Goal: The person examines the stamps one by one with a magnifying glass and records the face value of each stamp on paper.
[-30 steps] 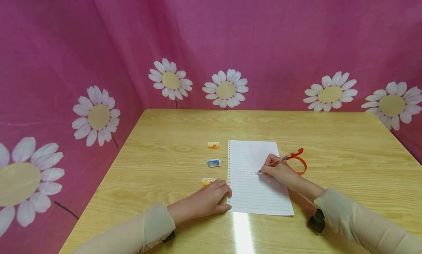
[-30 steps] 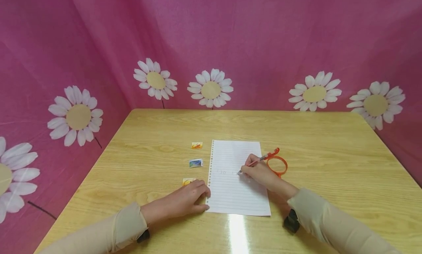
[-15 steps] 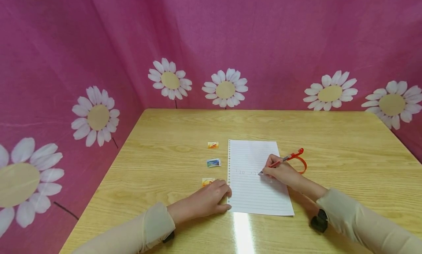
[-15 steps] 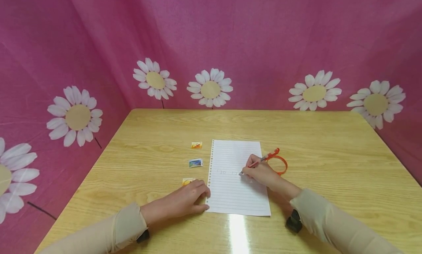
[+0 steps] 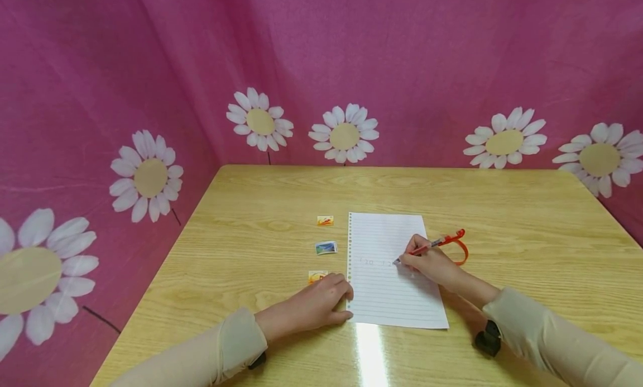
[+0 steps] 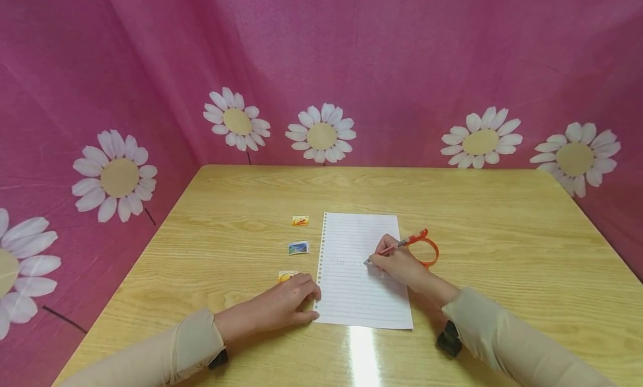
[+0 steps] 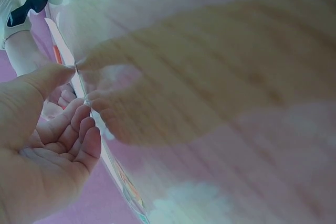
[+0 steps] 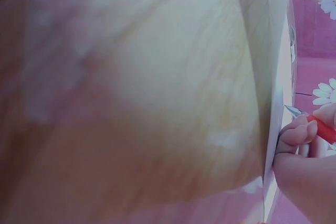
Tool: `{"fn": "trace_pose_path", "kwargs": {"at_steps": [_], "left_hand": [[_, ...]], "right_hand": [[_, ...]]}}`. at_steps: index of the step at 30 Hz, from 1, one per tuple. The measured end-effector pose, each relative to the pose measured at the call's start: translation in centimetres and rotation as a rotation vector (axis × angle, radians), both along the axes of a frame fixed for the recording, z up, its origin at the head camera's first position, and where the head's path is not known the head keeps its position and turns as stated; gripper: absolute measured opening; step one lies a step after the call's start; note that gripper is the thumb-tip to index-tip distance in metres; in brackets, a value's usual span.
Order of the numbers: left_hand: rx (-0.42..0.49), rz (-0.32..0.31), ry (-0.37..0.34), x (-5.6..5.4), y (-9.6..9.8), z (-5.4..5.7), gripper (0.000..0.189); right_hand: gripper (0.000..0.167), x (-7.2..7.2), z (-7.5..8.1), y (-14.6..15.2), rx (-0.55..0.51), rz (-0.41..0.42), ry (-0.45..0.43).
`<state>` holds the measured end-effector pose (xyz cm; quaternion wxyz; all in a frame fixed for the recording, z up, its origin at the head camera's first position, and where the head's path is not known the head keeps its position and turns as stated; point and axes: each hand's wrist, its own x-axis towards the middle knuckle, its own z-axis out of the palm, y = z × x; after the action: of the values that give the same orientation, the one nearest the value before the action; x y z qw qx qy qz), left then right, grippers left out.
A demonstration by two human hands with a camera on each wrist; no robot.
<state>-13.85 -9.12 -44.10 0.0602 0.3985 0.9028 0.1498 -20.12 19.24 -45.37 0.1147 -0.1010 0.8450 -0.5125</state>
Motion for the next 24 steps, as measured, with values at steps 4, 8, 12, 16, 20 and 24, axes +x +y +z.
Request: {"fn": "trace_pose_path", "kwargs": {"at_steps": [4,8,12,16,20,24], "left_hand": [[0.001,-0.001,0.006,0.01,0.01,-0.01,0.024],[0.008,-0.005,0.008,-0.04,-0.01,-0.06,0.023],[0.011,-0.009,0.015,-0.08,-0.02,-0.11,0.023],[0.011,-0.010,0.016,-0.12,-0.02,-0.16,0.023],[0.006,-0.009,0.008,-0.11,-0.03,-0.16,0.023],[0.004,-0.010,0.005,-0.09,-0.01,-0.14,0.023]], "right_hand": [[0.018,-0.01,0.00,0.00,0.012,-0.007,0.009],[0.017,0.03,0.09,0.00,0.026,-0.003,0.021],[0.017,0.09,0.23,0.04,0.019,0.010,0.025],[0.017,0.11,0.27,0.10,0.007,0.025,0.021],[0.018,0.13,0.19,0.15,0.010,0.037,0.015],[0.019,0.15,0.12,0.14,-0.006,0.034,0.008]]}}
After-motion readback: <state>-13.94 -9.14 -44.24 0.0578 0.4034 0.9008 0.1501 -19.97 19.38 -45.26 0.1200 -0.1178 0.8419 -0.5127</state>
